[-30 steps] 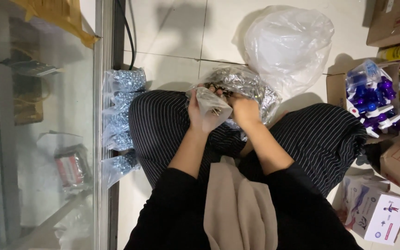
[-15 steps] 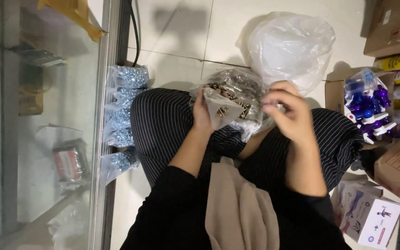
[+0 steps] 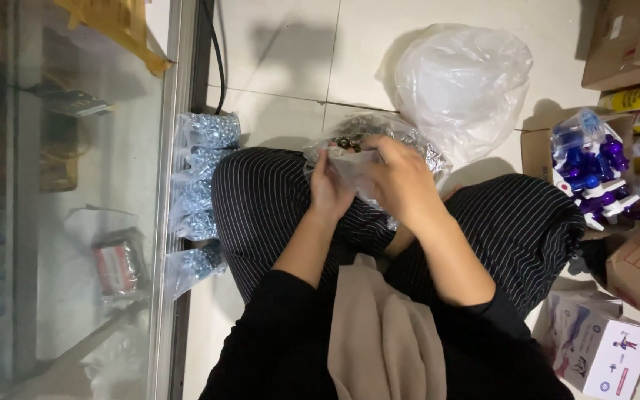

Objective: Packaging small metal screws into individual plastic bags from a bulk supply on the floor.

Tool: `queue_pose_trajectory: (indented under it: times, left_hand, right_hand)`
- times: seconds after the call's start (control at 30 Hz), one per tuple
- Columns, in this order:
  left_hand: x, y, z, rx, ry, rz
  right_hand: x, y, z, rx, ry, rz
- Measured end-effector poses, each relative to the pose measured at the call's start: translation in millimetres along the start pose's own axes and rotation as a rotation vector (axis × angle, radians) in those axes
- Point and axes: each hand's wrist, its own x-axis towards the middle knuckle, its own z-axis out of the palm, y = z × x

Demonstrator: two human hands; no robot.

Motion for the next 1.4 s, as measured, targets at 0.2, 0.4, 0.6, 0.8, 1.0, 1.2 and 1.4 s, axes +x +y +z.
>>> queue_pose_trajectory:
  times: [0.2,0.4,0.6,0.8,1.0,1.2,1.4]
  left_hand:
    - [-3,-3,2,0.020,-0.018,-0.042]
    - [4,-7,1,0.162,-0.098,0.001]
    - [-16,1,27,0.354,0.020,-0.283]
    - [-16,-5,21,-0.004,0.028,-0.241]
    - [3,11,9,-0.223,-0.269,-0.123]
    - [2,8,11,-0.241,-0.248,-0.051]
    - [-27,12,52,-0.171,-0.059,-0.038]
  right_hand:
    - [-16,12,7,0.006,-0.263,0.205]
    - [-2,-3,-28,0.260,-0.094,0.119]
    - [4,-6,-22,0.351,-0.047,0.059]
    - [-7,18,1,0.640,0.240,0.323]
    - [-50,76,80,0.509,0.216,0.450]
    - [-54,77,135,0.150,-0.408,0.590]
    - [-49,67,146,0.077,-0.440,0.707]
